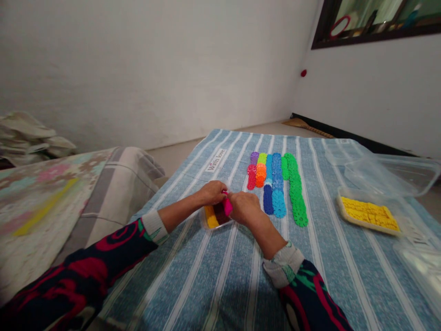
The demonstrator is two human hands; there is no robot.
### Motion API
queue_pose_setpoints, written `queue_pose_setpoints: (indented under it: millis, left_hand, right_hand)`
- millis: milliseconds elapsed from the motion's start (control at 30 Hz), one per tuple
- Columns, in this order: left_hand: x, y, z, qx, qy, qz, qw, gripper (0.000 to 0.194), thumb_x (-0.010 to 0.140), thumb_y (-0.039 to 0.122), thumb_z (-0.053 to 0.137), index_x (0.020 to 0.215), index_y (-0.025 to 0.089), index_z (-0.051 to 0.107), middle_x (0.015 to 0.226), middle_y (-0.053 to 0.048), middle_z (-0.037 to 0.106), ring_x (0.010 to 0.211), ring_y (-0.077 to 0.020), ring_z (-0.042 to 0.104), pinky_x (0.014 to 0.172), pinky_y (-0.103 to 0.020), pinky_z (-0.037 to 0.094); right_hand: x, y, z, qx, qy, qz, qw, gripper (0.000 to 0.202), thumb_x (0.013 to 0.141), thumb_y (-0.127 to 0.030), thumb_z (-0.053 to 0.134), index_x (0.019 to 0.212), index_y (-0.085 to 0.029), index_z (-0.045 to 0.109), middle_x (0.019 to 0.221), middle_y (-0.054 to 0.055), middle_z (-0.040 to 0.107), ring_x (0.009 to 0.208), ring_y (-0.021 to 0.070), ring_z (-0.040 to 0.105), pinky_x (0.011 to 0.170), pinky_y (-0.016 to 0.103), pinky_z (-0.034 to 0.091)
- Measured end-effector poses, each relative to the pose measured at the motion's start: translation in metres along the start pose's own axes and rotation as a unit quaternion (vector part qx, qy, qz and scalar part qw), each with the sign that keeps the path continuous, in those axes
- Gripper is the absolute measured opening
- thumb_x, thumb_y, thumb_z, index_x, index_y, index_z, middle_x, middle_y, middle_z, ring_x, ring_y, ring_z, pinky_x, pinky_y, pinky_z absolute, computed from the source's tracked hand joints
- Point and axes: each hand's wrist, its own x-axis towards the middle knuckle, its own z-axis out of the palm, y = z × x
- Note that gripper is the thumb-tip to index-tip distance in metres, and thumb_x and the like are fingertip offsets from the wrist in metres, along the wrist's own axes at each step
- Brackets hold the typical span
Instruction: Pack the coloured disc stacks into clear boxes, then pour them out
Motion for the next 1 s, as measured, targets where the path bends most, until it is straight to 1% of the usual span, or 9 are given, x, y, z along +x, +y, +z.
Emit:
queue_pose_setpoints:
  millis: [167, 300, 400, 467, 567, 667, 767, 833, 1000]
  left_hand:
    - [0.003, -0.009, 0.004, -0.005, 0.021, 0.004, 1.000, 0.026, 0.073, 0.016, 0.053, 0.091, 0.019, 0.071, 0.093, -0.006, 0.072, 0.089, -0.0183, 0.065, 0.075, -0.023, 0.047]
    - [0.003, -0.013, 0.008, 0.004, 0.062, -0.016, 0.998, 0.027, 0.074, 0.018, 0.052, 0.094, 0.020, 0.070, 0.098, -0.008, 0.071, 0.096, -0.0207, 0.063, 0.078, -0.026, 0.047]
    - [0.001, -0.016, 0.009, 0.012, 0.087, -0.021, 0.996, 0.027, 0.076, 0.019, 0.051, 0.097, 0.020, 0.069, 0.101, -0.008, 0.070, 0.098, -0.0216, 0.063, 0.079, -0.027, 0.047]
    - [-0.001, -0.019, 0.010, 0.016, 0.097, -0.015, 0.995, 0.027, 0.077, 0.021, 0.051, 0.097, 0.020, 0.068, 0.101, -0.008, 0.070, 0.098, -0.0213, 0.063, 0.080, -0.027, 0.047]
    - [-0.004, -0.022, 0.011, 0.022, 0.103, 0.005, 0.994, 0.027, 0.078, 0.024, 0.050, 0.097, 0.020, 0.069, 0.101, -0.007, 0.069, 0.096, -0.0215, 0.063, 0.080, -0.029, 0.047]
    - [-0.009, -0.022, 0.013, 0.028, 0.103, 0.037, 0.994, 0.027, 0.078, 0.029, 0.053, 0.098, 0.022, 0.069, 0.101, -0.006, 0.068, 0.095, -0.0215, 0.062, 0.079, -0.029, 0.047]
    - [-0.011, -0.019, 0.015, 0.036, 0.100, 0.061, 0.992, 0.028, 0.078, 0.032, 0.054, 0.099, 0.023, 0.069, 0.100, -0.006, 0.067, 0.096, -0.0213, 0.062, 0.078, -0.029, 0.047]
    - [-0.011, -0.018, 0.016, 0.043, 0.100, 0.066, 0.992, 0.027, 0.078, 0.032, 0.053, 0.098, 0.022, 0.070, 0.099, -0.007, 0.067, 0.094, -0.0220, 0.062, 0.075, -0.029, 0.046]
    - [-0.011, -0.018, 0.019, 0.056, 0.105, 0.069, 0.990, 0.029, 0.080, 0.031, 0.051, 0.097, 0.019, 0.070, 0.096, -0.010, 0.066, 0.091, -0.0235, 0.062, 0.071, -0.031, 0.046]
  right_hand:
    - [-0.001, 0.006, 0.004, 0.031, -0.004, -0.003, 1.000, 0.051, 0.080, -0.028, 0.058, 0.131, -0.025, 0.053, 0.104, 0.012, 0.070, 0.101, 0.0291, 0.064, 0.077, 0.036, 0.047]
    - [-0.006, 0.009, 0.007, 0.053, 0.007, -0.006, 0.999, 0.050, 0.082, -0.032, 0.058, 0.131, -0.025, 0.053, 0.107, 0.012, 0.069, 0.103, 0.0284, 0.063, 0.079, 0.035, 0.046]
    - [-0.009, 0.010, 0.008, 0.060, 0.005, -0.007, 0.998, 0.045, 0.084, -0.033, 0.056, 0.129, -0.026, 0.056, 0.105, 0.011, 0.070, 0.102, 0.0270, 0.063, 0.080, 0.034, 0.045]
    - [-0.011, 0.011, 0.008, 0.057, -0.004, -0.012, 0.998, 0.040, 0.086, -0.034, 0.053, 0.125, -0.027, 0.059, 0.104, 0.010, 0.071, 0.101, 0.0262, 0.064, 0.079, 0.034, 0.045]
    - [-0.012, 0.011, 0.004, 0.051, -0.030, -0.043, 0.997, 0.034, 0.089, -0.034, 0.048, 0.118, -0.029, 0.064, 0.106, 0.009, 0.071, 0.099, 0.0246, 0.065, 0.077, 0.031, 0.045]
    - [-0.013, 0.010, -0.002, 0.034, -0.063, -0.068, 0.995, 0.032, 0.091, -0.034, 0.043, 0.105, -0.026, 0.070, 0.103, 0.009, 0.071, 0.096, 0.0230, 0.066, 0.074, 0.029, 0.044]
    - [-0.015, 0.009, -0.004, 0.027, -0.066, -0.067, 0.995, 0.033, 0.091, -0.032, 0.041, 0.097, -0.023, 0.072, 0.099, 0.010, 0.072, 0.093, 0.0232, 0.066, 0.071, 0.028, 0.043]
    - [-0.017, 0.008, -0.004, 0.034, -0.058, -0.064, 0.996, 0.033, 0.091, -0.032, 0.041, 0.098, -0.022, 0.072, 0.098, 0.010, 0.072, 0.092, 0.0239, 0.067, 0.070, 0.028, 0.042]
    - [-0.019, 0.011, 0.000, 0.058, -0.043, -0.062, 0.995, 0.035, 0.092, -0.034, 0.041, 0.111, -0.025, 0.068, 0.101, 0.010, 0.072, 0.094, 0.0241, 0.066, 0.072, 0.029, 0.042]
